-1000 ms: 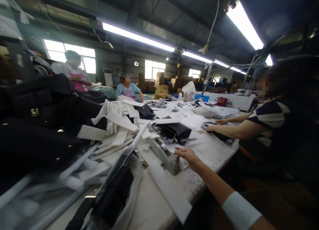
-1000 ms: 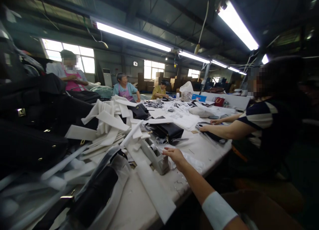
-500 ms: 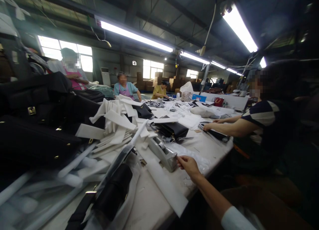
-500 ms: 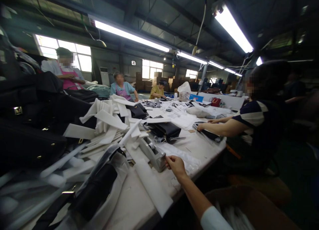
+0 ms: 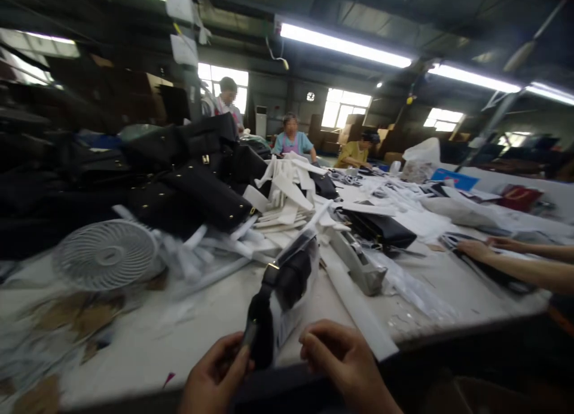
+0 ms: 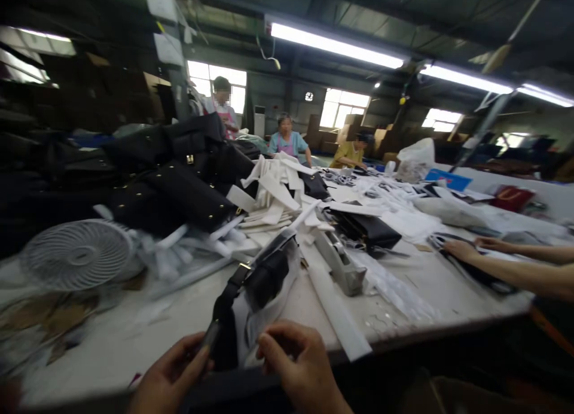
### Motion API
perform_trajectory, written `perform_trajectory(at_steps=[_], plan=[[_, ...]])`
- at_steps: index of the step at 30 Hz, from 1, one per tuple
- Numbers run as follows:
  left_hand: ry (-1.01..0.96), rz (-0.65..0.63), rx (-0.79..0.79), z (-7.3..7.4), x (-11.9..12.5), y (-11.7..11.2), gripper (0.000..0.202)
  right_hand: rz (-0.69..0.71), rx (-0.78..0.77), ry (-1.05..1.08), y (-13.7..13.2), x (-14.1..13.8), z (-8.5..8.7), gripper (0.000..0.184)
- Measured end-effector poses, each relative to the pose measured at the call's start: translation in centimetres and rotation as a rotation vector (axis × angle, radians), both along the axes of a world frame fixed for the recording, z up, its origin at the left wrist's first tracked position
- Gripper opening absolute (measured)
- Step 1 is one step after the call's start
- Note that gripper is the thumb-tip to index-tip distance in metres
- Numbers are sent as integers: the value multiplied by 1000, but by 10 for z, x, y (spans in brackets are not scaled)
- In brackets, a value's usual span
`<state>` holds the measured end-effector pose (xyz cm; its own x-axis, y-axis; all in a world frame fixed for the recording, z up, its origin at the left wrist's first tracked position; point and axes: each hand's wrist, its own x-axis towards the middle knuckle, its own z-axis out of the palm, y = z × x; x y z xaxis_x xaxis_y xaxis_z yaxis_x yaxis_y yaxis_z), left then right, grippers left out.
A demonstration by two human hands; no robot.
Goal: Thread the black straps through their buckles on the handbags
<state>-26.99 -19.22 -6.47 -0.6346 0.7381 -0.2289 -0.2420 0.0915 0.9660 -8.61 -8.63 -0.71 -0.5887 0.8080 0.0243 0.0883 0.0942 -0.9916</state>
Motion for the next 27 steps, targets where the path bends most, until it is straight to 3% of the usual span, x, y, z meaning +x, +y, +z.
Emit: perform_trajectory(at_steps=[3,6,11,14,18,23,27], plan=[[9,-92,85,-9,-5,0,53,92,-20,-3,-20,-39,0,34],[1,-204,140,-18,-8,0,49,70,-12,-56,-27,-65,-6,37],[49,-204,197,-19,-8,0,40,-67,215,-261,-29,-82,-8,37],[111,-179,218,-13,-9,-1,38,-72,278,-382,-26,-85,-4,38],[64,-138,210,-5,-9,-2,42,-79,172,-429,-20,-82,-7,42],[-183,-179,165,-3,-9,-2,56,22,-116,-166,-21,-71,-20,46],[-301,-218,125,-2,-11,-3,58,71,-81,-78,-27,-65,-23,39]])
